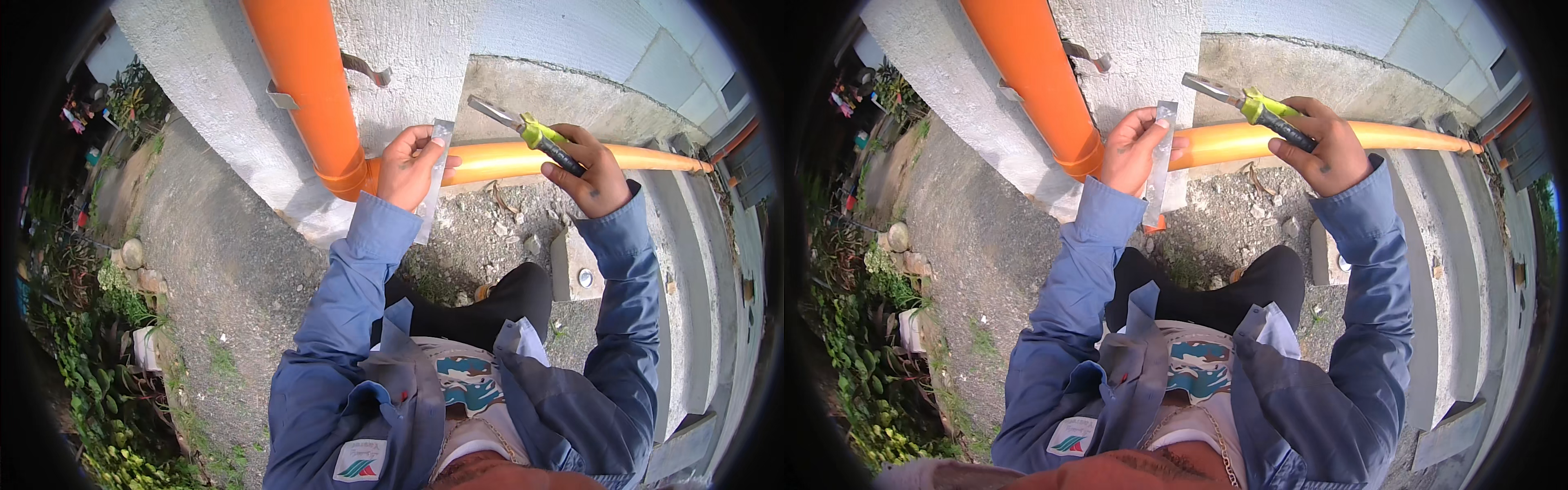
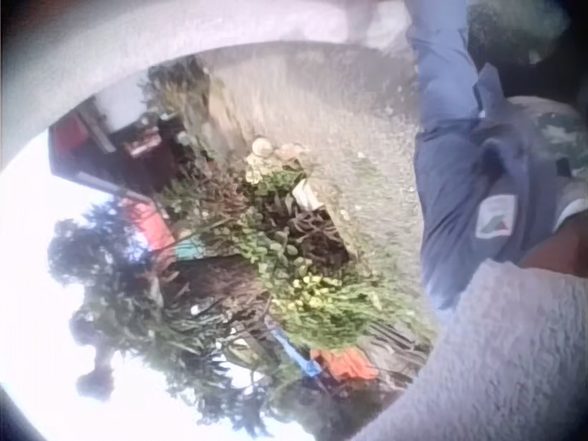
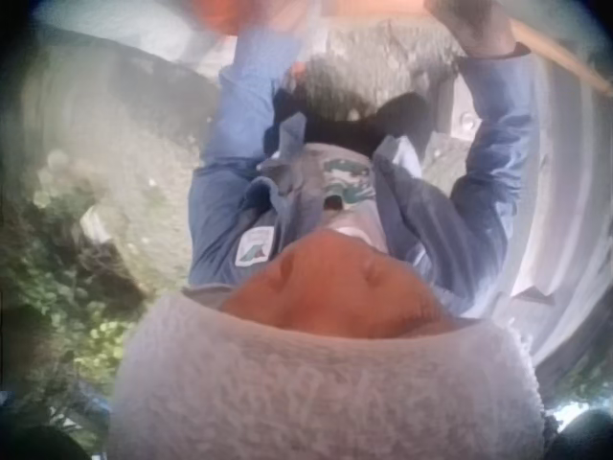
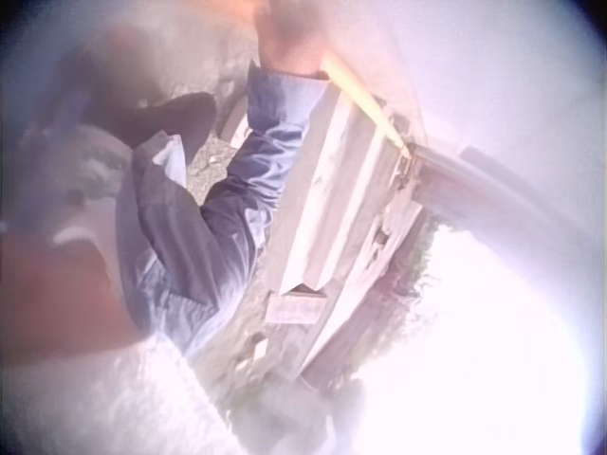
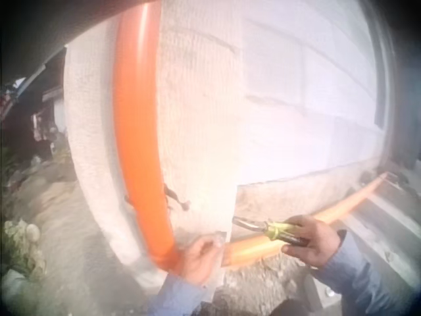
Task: The person walks down concrete stairs and approaches an orange pipe mounted on a wall. Using pliers, the person tightens a metal clamp around the pipe to secure it to the wall.
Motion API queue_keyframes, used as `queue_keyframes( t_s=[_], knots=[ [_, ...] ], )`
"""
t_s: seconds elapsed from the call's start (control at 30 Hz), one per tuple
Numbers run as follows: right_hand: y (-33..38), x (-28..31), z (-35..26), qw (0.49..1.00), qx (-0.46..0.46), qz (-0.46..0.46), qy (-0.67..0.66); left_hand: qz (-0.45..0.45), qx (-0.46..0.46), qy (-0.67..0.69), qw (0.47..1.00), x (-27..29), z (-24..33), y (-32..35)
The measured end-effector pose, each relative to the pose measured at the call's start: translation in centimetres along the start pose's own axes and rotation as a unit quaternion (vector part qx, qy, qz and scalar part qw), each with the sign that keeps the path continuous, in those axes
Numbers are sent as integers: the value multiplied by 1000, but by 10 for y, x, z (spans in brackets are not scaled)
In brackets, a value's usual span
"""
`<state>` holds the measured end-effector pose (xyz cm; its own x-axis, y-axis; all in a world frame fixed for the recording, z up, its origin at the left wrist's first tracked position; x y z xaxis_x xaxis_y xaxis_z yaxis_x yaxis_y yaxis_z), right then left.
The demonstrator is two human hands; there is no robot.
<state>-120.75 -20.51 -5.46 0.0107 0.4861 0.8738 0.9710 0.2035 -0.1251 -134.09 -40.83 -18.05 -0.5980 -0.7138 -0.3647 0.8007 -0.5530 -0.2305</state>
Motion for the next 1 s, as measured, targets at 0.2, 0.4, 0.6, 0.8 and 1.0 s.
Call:
queue_keyframes(
  t_s=[0.2,0.4,0.6,0.8,1.0],
  knots=[
    [0,-73,41,998,-15,-48,-26,-35,52,-68,996,11,-5,29],
    [-1,-110,48,989,3,-46,-141,12,73,-103,992,20,-11,39],
    [-7,-119,47,992,56,-36,-112,8,88,-95,992,21,-22,40],
    [-4,-118,53,996,40,-35,-73,-16,118,-113,986,18,-34,37],
    [-4,-120,58,993,21,-87,-71,-20,129,-79,988,16,-39,37]
  ],
)
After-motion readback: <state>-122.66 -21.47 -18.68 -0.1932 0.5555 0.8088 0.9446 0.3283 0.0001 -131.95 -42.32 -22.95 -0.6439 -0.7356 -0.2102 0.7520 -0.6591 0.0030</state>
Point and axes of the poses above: each hand's wrist, its own y-axis away from the middle knuckle, its own x-axis out of the back of the hand, z = x × y, the point moved 8 cm from there along -y, towards the middle knuckle, and after that the axes turned 13 degrees about -z, right-handed, at the moved point
